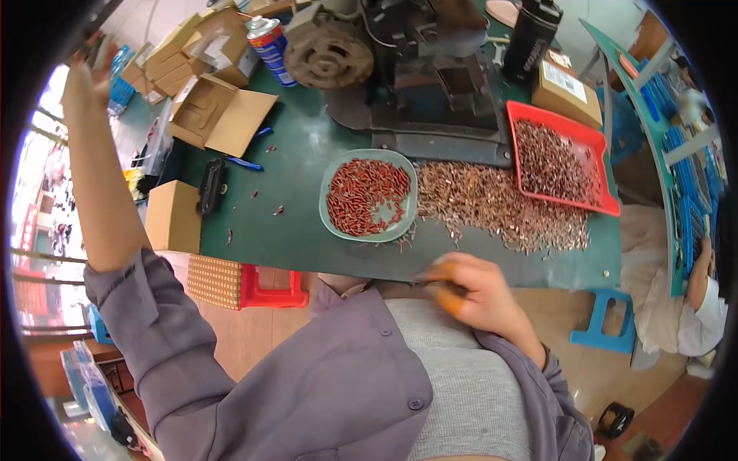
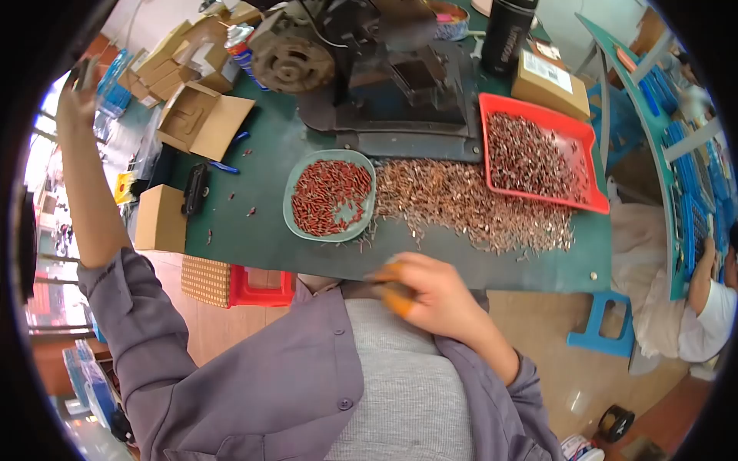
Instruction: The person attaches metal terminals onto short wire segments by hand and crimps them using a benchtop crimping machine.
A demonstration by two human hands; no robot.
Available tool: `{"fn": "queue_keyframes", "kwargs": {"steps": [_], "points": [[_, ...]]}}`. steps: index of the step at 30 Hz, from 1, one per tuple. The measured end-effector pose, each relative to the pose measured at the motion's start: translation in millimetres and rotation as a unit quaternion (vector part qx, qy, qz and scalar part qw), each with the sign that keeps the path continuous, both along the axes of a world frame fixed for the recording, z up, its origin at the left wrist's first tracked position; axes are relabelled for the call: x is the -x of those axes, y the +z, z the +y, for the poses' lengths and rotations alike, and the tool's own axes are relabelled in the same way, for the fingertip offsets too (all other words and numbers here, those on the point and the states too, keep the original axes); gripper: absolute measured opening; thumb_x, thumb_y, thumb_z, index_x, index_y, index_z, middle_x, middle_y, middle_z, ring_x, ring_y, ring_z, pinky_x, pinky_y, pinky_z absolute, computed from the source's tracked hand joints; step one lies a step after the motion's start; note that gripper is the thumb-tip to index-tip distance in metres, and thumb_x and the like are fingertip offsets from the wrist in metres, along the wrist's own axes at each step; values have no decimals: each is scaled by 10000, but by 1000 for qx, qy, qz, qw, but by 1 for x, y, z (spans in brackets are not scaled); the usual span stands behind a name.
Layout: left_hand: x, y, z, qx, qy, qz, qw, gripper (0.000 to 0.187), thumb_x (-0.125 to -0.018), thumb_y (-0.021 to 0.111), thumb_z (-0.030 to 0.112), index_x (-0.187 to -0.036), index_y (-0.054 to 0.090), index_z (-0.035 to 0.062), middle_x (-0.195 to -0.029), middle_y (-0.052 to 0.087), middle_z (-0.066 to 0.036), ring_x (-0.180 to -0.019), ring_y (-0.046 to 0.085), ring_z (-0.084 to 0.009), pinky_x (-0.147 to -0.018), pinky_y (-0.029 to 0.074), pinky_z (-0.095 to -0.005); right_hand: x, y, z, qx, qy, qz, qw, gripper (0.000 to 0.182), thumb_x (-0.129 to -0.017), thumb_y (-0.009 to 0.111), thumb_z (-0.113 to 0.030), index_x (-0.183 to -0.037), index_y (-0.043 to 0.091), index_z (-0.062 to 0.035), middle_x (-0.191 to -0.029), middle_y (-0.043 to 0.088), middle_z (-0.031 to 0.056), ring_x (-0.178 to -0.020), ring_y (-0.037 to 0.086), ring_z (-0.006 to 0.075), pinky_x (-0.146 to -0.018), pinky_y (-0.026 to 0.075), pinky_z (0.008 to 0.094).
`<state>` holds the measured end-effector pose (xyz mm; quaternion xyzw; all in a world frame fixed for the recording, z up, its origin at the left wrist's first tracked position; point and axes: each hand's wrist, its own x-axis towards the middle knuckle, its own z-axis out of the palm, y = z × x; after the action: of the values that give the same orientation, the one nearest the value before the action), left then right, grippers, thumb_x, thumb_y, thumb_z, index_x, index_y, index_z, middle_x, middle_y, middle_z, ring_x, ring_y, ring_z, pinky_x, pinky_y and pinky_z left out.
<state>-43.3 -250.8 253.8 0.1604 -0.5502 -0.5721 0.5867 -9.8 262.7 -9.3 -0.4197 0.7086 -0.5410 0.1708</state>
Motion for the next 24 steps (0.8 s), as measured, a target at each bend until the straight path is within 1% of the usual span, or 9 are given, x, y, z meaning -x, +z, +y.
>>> {"fn": "queue_keyframes", "kwargs": {"steps": [1,3,4,6,10,12,14,22,24], "points": [[-7,-9,15,14,14,7,1000,307,-973,459,116,-1218,522,-57,-1233,598,-188,-1089,602,-315,-986,493,-404,-1,-2,-12,-3,-7,-6,1000,227,-788,707,-45,-1014,683,-50,-898,630,69,-715,591,201,-616,473,292],[-22,-23,42,29,25,12,999,319,-970,469,113,-1234,514,-59,-1254,583,-189,-1097,596,-310,-1000,482,-403,-3,-8,-36,20,83,107,991,299,-814,695,-103,-1108,652,-63,-1070,637,84,-953,611,254,-811,495,347],[-29,-32,56,78,32,5,996,334,-970,472,101,-1261,497,-62,-1266,571,-190,-1098,594,-297,-1007,471,-392,-1,-7,-42,19,80,105,991,299,-814,695,-103,-1108,652,-63,-1070,637,84,-953,611,254,-811,495,347],[-44,-52,77,158,42,-15,986,334,-972,484,92,-1265,495,-69,-1215,587,-175,-1059,610,-270,-974,490,-356,1,-6,-51,-77,148,165,972,410,-830,701,-224,-1202,604,-82,-1199,602,85,-1127,544,280,-955,434,397],[-72,-112,108,279,43,-110,953,329,-975,526,126,-1242,519,-65,-1145,623,-140,-1000,628,-206,-846,515,-286,-5,-7,-61,-91,161,199,962,489,-840,689,-306,-1238,575,-47,-1234,586,105,-1182,510,282,-1019,366,411],[-76,-133,141,245,-3,-113,963,368,-968,570,162,-1265,520,-48,-1122,635,-121,-965,623,-157,-797,493,-253,-6,-5,-64,-114,167,214,956,537,-847,678,-352,-1241,563,-7,-1254,580,125,-1191,508,281,-1042,329,421],[-84,-154,151,221,-84,-143,961,418,-971,574,177,-1333,486,-11,-1109,639,-113,-908,608,-106,-825,478,-243,-8,-8,-66,-112,156,217,957,548,-847,677,-358,-1246,557,-3,-1263,576,133,-1191,509,283,-1044,325,420],[-90,-211,180,151,-169,-244,943,354,-976,546,100,-1308,500,-13,-1047,639,-82,-902,584,-97,-820,446,-221,0,-12,-36,-152,106,220,958,552,-841,680,-347,-1266,545,-23,-1301,559,157,-1223,497,297,-1056,320,430],[-94,-227,189,132,-206,-254,936,342,-977,543,95,-1299,506,-15,-1039,631,-76,-916,584,-99,-824,446,-225,11,-16,-16,-169,61,264,948,554,-822,694,-326,-1267,546,-33,-1300,562,160,-1275,469,294,-1074,317,452]]}}
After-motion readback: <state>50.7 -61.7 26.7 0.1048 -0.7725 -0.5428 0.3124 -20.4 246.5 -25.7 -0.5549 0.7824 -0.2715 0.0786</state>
